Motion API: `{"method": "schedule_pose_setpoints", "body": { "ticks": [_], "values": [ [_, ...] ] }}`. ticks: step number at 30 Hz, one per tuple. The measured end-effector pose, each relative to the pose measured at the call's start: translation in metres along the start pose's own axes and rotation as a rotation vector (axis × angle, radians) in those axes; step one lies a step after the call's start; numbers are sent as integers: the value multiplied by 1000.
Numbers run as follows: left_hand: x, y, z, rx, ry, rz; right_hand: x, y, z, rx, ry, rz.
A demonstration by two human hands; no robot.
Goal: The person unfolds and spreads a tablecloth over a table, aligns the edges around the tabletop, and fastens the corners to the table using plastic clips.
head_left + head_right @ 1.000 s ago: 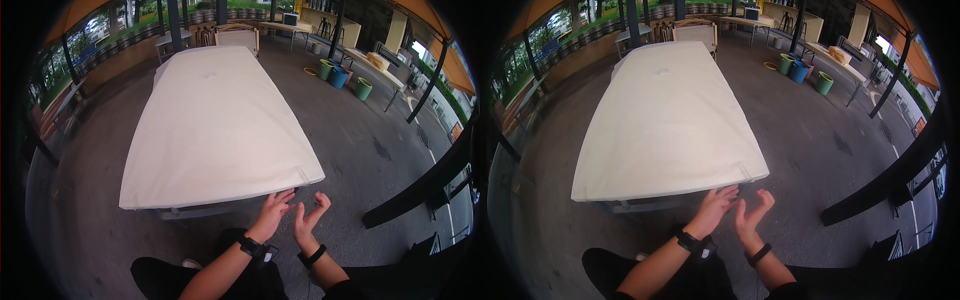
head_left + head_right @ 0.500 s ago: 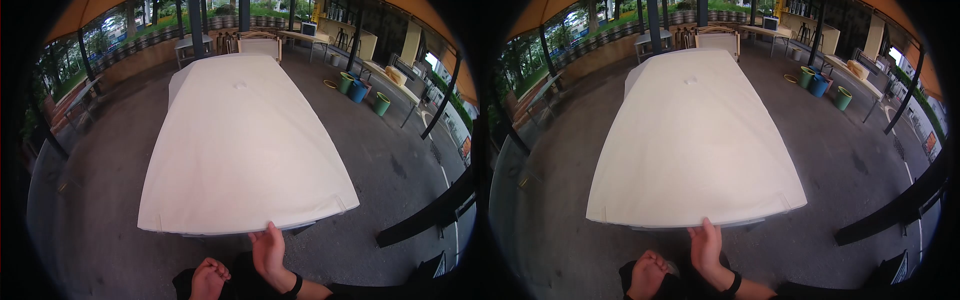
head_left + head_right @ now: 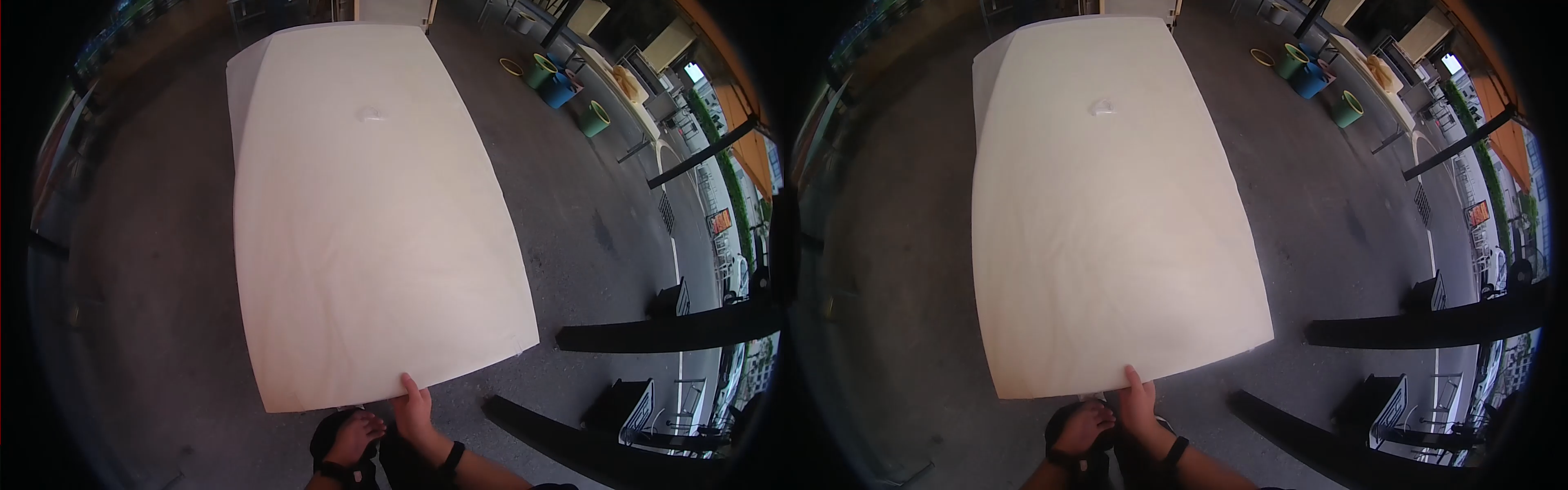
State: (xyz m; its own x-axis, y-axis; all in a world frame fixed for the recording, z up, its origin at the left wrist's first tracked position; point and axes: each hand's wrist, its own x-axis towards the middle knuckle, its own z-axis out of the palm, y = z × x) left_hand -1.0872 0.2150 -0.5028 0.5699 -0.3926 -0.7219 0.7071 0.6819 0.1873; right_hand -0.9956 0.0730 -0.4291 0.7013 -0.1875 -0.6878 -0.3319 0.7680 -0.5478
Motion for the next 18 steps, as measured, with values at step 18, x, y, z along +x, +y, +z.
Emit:
{"method": "schedule_pose_setpoints", "body": {
  "ticks": [18],
  "values": [
    [-194, 15, 76, 634, 536, -128, 93, -254, -198, -135, 365, 59]
  ]
}}
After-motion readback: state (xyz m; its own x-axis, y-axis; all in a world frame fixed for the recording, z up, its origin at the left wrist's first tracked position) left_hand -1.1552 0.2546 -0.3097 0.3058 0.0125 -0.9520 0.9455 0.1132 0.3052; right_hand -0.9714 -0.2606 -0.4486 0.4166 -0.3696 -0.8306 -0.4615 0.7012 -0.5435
